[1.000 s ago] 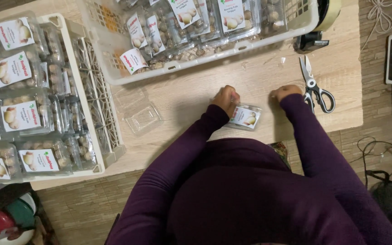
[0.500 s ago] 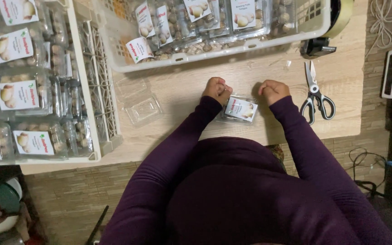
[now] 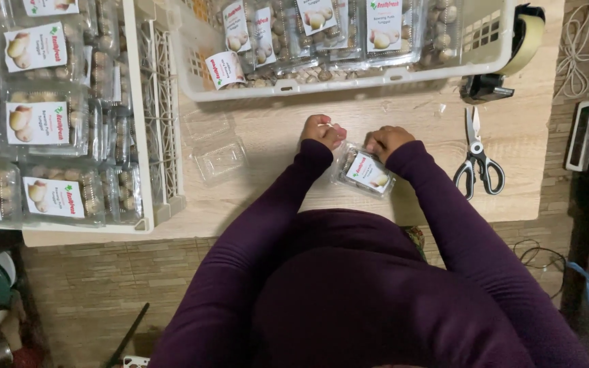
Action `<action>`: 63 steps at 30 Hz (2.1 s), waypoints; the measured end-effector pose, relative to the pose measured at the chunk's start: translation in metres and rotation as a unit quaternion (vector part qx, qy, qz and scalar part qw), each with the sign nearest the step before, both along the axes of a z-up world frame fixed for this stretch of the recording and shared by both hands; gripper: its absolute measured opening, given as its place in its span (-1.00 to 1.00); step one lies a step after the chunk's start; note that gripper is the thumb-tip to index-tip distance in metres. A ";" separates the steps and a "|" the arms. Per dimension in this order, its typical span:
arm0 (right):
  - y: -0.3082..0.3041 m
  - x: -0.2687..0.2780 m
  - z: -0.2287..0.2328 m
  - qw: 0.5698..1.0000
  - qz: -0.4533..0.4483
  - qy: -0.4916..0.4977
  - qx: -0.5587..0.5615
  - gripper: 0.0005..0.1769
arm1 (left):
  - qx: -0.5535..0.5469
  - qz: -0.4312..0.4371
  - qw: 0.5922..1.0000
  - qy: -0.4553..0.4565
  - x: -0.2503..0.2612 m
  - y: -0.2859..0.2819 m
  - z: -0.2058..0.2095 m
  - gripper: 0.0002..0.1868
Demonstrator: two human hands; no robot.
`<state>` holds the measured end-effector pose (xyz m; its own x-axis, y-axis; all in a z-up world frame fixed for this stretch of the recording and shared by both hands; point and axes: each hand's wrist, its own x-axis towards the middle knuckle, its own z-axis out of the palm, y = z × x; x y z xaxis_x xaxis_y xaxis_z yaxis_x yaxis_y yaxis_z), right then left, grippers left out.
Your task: Packaging small food items into plastic clamshell containers and applying labels at a production workbench.
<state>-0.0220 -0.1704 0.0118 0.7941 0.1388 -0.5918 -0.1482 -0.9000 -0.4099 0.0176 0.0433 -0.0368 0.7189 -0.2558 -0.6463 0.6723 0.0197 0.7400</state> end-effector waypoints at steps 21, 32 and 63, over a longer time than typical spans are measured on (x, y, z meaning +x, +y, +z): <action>-0.039 -0.026 -0.021 0.983 -0.179 -0.014 0.041 -0.79 | 0.171 -0.105 0.979 -0.039 0.024 0.038 -0.054 -0.48; 0.012 -0.031 0.085 0.870 -0.363 -0.154 0.298 -0.59 | -0.325 -0.049 0.926 0.188 -0.023 0.022 0.053 -0.17; -0.154 -0.016 0.013 0.929 -0.213 -0.284 -0.106 -0.90 | 0.123 -0.362 0.907 -0.177 0.008 -0.002 0.050 -0.46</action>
<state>-0.0377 -0.3241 0.0246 0.9428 -0.3312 -0.0384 -0.3230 -0.8787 -0.3516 0.0260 0.0408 0.0131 0.5944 -0.6226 -0.5090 0.1623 -0.5271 0.8342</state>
